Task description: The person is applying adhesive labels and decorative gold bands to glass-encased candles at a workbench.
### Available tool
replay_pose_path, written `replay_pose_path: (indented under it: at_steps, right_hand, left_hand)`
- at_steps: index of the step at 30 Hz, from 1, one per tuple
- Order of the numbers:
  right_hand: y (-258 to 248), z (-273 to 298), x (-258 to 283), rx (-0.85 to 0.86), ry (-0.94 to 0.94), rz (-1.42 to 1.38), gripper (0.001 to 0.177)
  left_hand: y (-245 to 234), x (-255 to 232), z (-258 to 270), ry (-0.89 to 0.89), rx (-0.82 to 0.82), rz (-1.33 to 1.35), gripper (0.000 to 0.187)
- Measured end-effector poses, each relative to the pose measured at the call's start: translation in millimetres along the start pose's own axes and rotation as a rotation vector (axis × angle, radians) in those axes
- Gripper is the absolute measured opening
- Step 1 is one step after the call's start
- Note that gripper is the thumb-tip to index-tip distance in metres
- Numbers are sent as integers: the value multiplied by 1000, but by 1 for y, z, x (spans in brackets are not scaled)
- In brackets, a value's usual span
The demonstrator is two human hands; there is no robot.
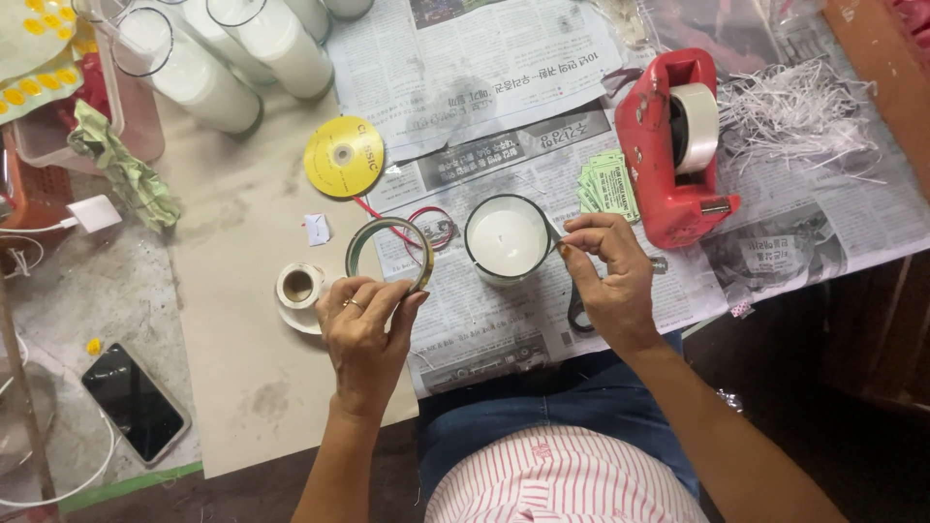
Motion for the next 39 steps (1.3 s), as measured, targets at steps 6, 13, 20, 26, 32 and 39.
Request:
replay_pose_path:
  at_steps: [6, 13, 20, 26, 32, 39]
  right_hand:
    - [9, -2, -2, -10, 19, -63, 3]
    - [13, 0, 1, -52, 113, -43, 3]
    - [16, 6, 5, -78, 129, -125, 2]
    - [19, 24, 17, -66, -29, 69, 21]
    - [20, 26, 21, -64, -118, 149, 27]
    - [21, 22, 22, 40, -155, 278, 45]
  left_hand:
    - [1, 3, 1, 19, 5, -1, 7]
    - [-2, -5, 0, 66, 47, -27, 9]
    - [-1, -2, 4, 40, 61, -8, 11]
    - [1, -1, 7, 28, 57, -9, 10]
    - [0, -1, 7, 20, 55, -15, 10]
    - [-2, 1, 0, -8, 18, 74, 8]
Point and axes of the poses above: each hand's wrist, its own z-axis away from the middle knuckle, its own y-axis out of the palm, x = y × z, the point moved 5 cm from there along -z, towards the middle knuckle, and after that the axes turned 7 degrees about y, right-handed, at the moved point
